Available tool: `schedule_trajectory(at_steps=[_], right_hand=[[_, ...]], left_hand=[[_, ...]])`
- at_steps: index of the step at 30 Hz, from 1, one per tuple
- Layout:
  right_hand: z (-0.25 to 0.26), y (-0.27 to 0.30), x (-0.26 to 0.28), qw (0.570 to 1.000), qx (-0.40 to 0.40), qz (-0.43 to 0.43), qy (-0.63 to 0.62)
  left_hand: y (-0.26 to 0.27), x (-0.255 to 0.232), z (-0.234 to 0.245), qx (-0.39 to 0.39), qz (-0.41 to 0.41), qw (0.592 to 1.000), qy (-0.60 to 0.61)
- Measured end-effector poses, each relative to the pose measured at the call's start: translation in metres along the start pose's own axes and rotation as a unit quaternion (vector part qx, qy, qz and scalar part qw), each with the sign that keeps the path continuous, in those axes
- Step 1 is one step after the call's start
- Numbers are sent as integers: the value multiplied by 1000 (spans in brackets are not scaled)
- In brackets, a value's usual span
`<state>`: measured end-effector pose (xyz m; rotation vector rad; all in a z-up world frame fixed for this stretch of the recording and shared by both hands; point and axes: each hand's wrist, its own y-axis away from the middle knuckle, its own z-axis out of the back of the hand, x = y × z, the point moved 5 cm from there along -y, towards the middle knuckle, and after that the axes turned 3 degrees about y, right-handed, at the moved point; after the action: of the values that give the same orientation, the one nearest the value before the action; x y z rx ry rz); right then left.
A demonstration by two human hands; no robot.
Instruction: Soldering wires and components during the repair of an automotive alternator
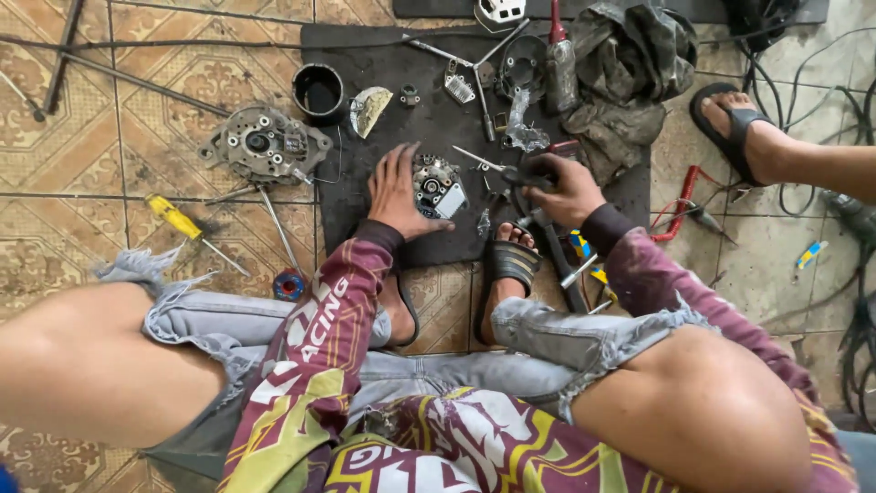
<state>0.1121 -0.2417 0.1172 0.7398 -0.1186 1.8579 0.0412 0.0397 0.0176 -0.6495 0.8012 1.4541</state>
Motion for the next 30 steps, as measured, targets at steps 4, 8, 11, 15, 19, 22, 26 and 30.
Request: schedule_trajectory(at_steps=[4,8,11,15,19,22,26,30], right_hand=[[-41,-31,-10,998,-33,16,-42],[-46,-58,8,991,-55,68,-102],[-43,-68,23,984,-73,126,-105],[-58,-54,4,981,-146,75,-100],[-92,-13,-9,982,-101,-12,-157],[-116,9,-25,985,-18,-72,-157],[-125,22,-38,974,15,-131,-184],[-120,23,-27,964,17,-147,-221]], left_hand=[[1,6,0,52,-22,998,3],[4,-2,10,61,-9,998,20],[5,14,3,8,-5,998,67],[6,13,2,-40,-88,990,105],[-3,1,25,6,-85,992,90],[-31,24,21,66,21,989,129],[-107,73,6,-39,59,996,46],[-168,95,-14,-40,38,987,-149]])
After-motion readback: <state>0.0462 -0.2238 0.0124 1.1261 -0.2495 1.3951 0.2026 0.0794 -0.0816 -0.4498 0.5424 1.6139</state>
